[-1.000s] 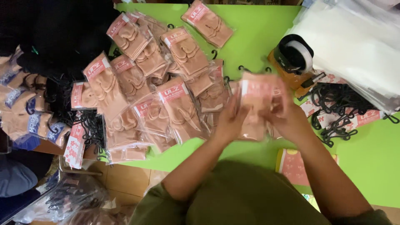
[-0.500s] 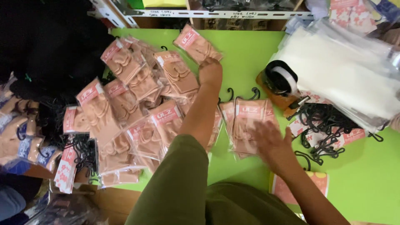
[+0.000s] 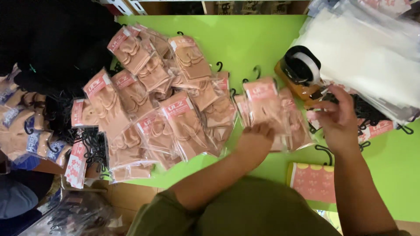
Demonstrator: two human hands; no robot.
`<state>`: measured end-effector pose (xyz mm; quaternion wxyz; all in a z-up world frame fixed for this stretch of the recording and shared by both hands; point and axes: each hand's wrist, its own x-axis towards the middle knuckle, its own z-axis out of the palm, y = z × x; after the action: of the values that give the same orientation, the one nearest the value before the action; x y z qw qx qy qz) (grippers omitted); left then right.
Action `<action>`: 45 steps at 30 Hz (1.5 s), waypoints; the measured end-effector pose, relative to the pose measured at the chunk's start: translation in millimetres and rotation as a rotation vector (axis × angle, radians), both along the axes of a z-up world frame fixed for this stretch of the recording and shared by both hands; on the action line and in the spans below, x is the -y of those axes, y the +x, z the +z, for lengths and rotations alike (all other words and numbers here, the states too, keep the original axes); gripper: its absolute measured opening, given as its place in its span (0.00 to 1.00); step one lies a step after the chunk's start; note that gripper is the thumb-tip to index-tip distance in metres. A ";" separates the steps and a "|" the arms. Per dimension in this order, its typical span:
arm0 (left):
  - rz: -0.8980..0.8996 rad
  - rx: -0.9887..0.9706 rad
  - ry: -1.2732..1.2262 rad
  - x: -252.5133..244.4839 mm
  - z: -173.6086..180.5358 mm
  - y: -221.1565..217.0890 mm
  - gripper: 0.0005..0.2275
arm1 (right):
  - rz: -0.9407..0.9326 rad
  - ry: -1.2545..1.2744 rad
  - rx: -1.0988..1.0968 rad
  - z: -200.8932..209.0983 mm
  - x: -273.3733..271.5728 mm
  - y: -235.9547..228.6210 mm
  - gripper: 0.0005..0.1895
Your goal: The person packs beige gloves into clear plastic bags on a green table. They insert the gloves, attach black plastic hooks to the packaging, and apply pink and yellow stickers to the bags. The person arranges the finished packages in a row on the table.
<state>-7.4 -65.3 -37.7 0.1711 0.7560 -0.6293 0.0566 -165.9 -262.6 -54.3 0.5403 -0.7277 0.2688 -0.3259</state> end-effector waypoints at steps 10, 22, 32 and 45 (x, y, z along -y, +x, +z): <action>0.031 0.023 -0.251 -33.6 -56.6 -22.0 0.13 | 0.384 0.103 -0.195 -24.0 -25.7 57.7 0.40; -0.064 -0.205 -0.138 -46.7 -46.7 -16.5 0.15 | 0.429 -0.591 -0.713 23.7 -19.2 -26.8 0.33; -0.337 -0.951 0.301 -33.0 -22.8 -56.5 0.18 | 0.342 -0.436 -0.902 30.2 -31.9 -96.1 0.12; 0.308 -1.061 -0.136 -49.9 12.7 -7.9 0.26 | 0.213 -0.461 -0.529 81.8 -75.6 -0.8 0.13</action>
<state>-15.3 -15.4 -24.9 0.5027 0.7513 -0.3339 -0.2671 -166.7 -187.1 27.5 0.3048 -0.9134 0.2415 -0.1203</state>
